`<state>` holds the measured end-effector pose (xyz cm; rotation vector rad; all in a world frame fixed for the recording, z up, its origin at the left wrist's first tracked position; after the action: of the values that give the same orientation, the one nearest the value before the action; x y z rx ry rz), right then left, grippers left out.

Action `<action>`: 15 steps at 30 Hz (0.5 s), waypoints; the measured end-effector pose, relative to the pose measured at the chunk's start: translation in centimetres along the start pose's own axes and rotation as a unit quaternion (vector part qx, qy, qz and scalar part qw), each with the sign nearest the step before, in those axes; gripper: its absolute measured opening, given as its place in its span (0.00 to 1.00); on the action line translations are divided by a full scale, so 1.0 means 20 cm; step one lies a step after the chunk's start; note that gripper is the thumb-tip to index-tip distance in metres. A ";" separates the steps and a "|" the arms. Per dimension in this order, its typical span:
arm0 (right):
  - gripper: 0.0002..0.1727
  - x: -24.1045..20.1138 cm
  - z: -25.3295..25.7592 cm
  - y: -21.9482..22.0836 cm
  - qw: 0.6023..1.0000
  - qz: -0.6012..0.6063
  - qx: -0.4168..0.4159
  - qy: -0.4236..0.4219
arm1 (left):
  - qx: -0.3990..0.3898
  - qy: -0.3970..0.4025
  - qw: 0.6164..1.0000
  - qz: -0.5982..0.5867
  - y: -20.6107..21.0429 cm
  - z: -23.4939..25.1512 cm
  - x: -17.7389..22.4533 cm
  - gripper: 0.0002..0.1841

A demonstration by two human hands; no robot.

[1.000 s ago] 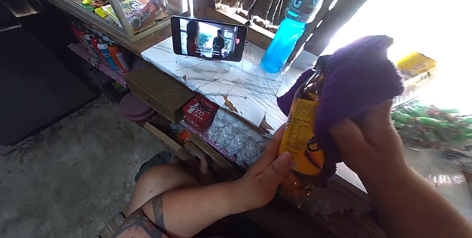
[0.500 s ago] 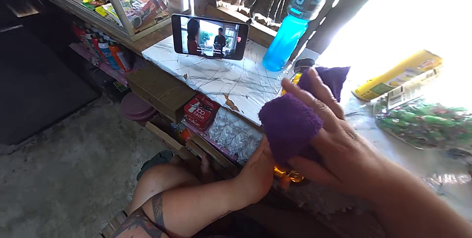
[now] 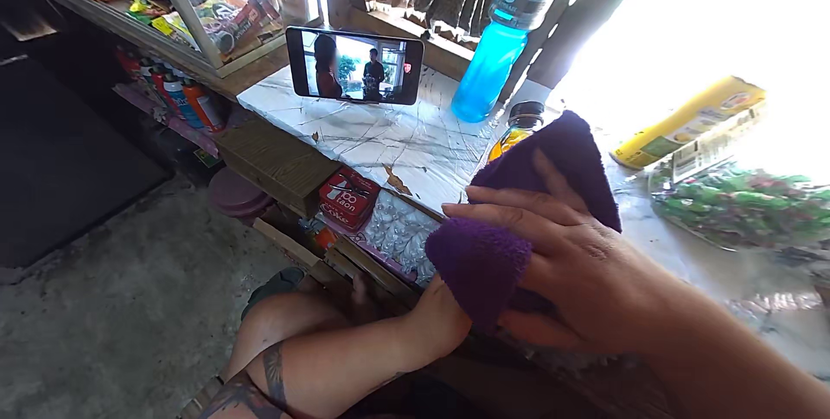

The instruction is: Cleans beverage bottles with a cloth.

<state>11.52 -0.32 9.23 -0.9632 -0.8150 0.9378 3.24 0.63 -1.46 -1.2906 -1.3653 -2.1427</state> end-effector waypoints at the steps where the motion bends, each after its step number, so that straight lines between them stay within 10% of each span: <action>1: 0.23 0.00 0.00 0.00 1.000 0.003 0.000 -0.005 | 0.003 0.001 1.000 0.001 0.00 0.00 0.00 0.10; 11: 0.21 -0.03 0.00 -0.01 0.999 0.024 0.004 -0.038 | 0.038 0.023 0.987 0.153 -0.01 -0.02 0.02 0.10; 15: 0.16 -0.03 -0.01 -0.02 0.995 0.085 0.027 -0.046 | 0.083 0.149 0.811 0.560 0.00 -0.01 -0.05 0.10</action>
<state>11.63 -1.02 9.46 -0.9592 -0.7899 1.1517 3.65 0.32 -2.29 -1.1522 -0.3968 -1.2513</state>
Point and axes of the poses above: each hand's wrist, its own z-axis towards the middle knuckle, its own y-axis out of the palm, x = y × z, the point moved 7 cm from there along z, towards the middle knuckle, and after that the axes turned 11 degrees about -y, right-handed, at the moved point
